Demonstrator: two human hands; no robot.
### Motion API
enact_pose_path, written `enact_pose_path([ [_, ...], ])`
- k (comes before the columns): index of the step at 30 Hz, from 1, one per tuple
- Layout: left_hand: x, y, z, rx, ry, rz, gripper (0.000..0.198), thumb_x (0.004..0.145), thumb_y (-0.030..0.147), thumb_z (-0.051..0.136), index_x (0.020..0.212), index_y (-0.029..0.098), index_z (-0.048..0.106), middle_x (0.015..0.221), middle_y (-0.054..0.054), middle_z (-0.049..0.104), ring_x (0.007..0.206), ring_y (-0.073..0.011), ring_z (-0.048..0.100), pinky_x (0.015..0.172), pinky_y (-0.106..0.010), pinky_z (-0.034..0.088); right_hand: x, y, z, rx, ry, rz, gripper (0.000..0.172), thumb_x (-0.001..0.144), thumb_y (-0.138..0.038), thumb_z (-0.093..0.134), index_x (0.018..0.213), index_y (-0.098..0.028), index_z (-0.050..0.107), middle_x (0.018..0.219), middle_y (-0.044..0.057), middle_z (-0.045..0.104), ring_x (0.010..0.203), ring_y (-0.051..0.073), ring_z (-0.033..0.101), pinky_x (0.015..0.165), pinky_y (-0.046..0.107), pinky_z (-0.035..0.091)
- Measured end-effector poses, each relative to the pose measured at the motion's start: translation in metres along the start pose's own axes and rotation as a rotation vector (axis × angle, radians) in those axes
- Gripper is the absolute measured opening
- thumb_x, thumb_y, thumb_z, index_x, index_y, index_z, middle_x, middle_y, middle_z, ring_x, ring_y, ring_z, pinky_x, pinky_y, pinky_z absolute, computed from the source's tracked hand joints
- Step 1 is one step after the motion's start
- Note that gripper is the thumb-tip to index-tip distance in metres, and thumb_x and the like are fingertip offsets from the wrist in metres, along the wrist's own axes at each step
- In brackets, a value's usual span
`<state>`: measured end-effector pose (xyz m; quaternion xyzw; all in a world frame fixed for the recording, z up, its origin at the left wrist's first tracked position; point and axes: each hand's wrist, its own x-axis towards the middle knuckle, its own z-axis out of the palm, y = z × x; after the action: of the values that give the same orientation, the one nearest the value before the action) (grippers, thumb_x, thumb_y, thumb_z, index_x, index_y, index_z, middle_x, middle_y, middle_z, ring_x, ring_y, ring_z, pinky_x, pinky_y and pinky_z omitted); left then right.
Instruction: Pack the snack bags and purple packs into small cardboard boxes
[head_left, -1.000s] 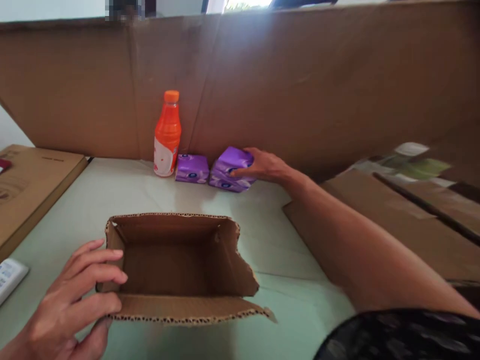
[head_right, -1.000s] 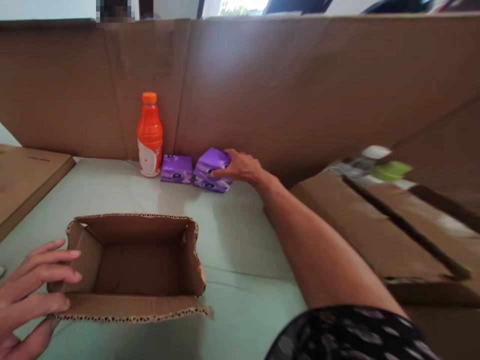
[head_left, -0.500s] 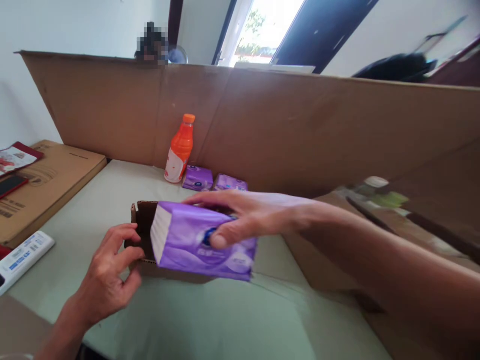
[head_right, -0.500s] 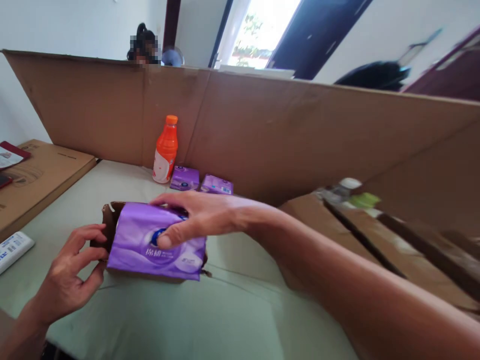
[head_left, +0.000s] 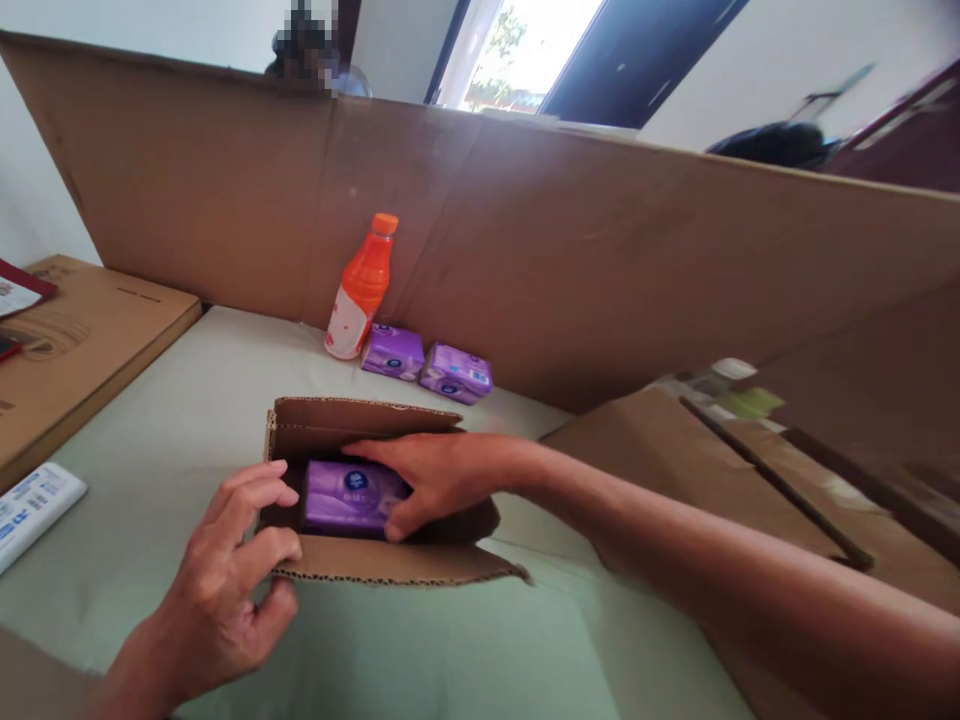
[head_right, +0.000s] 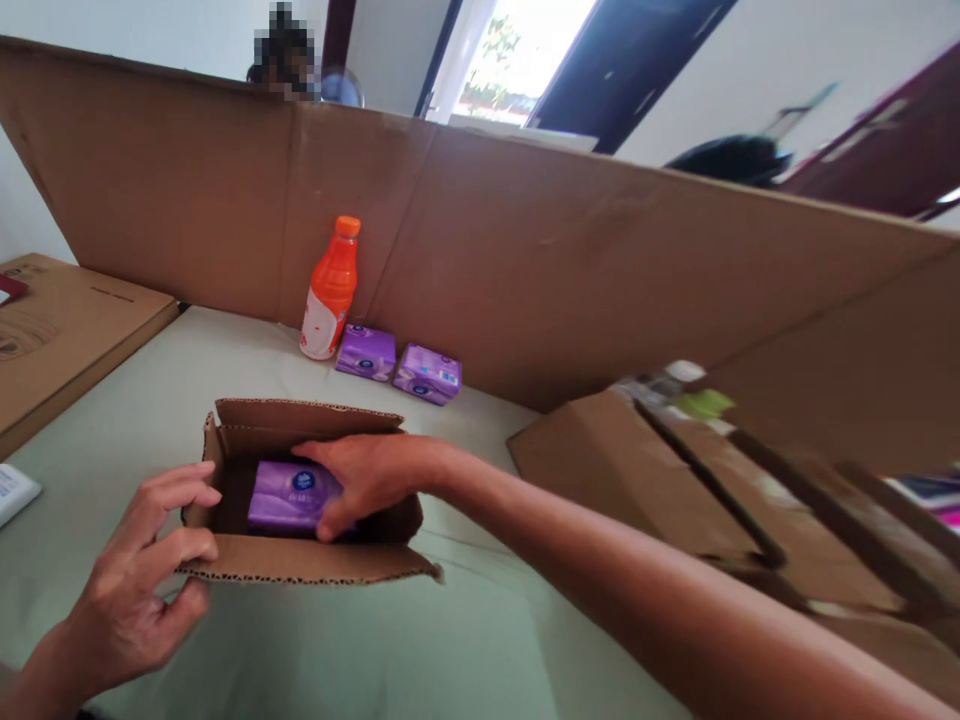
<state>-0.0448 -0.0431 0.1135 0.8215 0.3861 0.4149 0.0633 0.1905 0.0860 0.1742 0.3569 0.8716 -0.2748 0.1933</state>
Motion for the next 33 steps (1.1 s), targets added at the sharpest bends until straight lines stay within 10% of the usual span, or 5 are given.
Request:
enact_pose_path([
  [10, -0.001, 0.000, 0.005, 0.042, 0.036, -0.025, 0.026, 0.081, -0.003, 0.053, 0.094, 0.020, 0.057, 0.145, -0.012, 0.043, 0.139, -0.0296, 0.044, 0.109, -0.050, 0.048, -0.003, -0.013, 0.015, -0.104, 0.134, -0.050, 0.078, 0.084, -0.021, 0.068, 0.155, -0.014, 0.039, 0.144, 0.019, 0.057, 0.123, 0.032, 0.062, 0.103, 0.044, 0.052],
  [16, -0.013, -0.003, 0.010, 0.081, 0.272, -0.138, 0.052, 0.084, 0.010, 0.066, 0.132, 0.022, 0.050, 0.151, -0.015, 0.038, 0.136, -0.0308, 0.049, 0.110, -0.052, 0.049, -0.089, 0.007, 0.030, 0.085, 0.796, -0.003, 0.032, 0.098, -0.034, 0.050, 0.119, -0.021, 0.069, 0.119, 0.009, 0.073, 0.105, 0.023, 0.070, 0.088, 0.036, 0.059],
  [19, -0.019, -0.005, 0.015, 0.026, 0.258, -0.255, 0.059, 0.088, 0.021, 0.067, 0.142, 0.021, 0.043, 0.142, -0.017, 0.051, 0.128, -0.0310, 0.056, 0.108, -0.056, 0.049, -0.109, 0.019, 0.060, 0.180, 0.879, 0.086, 0.042, 0.096, -0.053, 0.052, 0.120, -0.021, 0.068, 0.116, 0.010, 0.074, 0.097, 0.024, 0.072, 0.076, 0.035, 0.061],
  [25, -0.014, -0.002, 0.022, 0.105, 0.230, -0.357, 0.045, 0.095, 0.034, 0.059, 0.136, 0.021, 0.048, 0.116, -0.011, 0.070, 0.109, -0.0249, 0.068, 0.099, -0.048, 0.056, -0.073, 0.021, 0.114, 0.179, 0.890, -0.112, 0.044, 0.094, -0.047, 0.058, 0.130, -0.022, 0.061, 0.126, 0.013, 0.069, 0.120, 0.029, 0.061, 0.102, 0.051, 0.051],
  [33, 0.001, -0.007, 0.009, 0.273, 0.105, -0.322, 0.045, 0.096, 0.036, 0.056, 0.137, 0.020, 0.050, 0.127, -0.013, 0.067, 0.111, -0.0259, 0.069, 0.098, -0.044, 0.057, -0.071, 0.030, 0.093, 0.127, 1.049, -0.092, 0.064, 0.092, -0.052, 0.061, 0.148, -0.024, 0.044, 0.151, 0.017, 0.048, 0.140, 0.033, 0.045, 0.112, 0.057, 0.039],
])
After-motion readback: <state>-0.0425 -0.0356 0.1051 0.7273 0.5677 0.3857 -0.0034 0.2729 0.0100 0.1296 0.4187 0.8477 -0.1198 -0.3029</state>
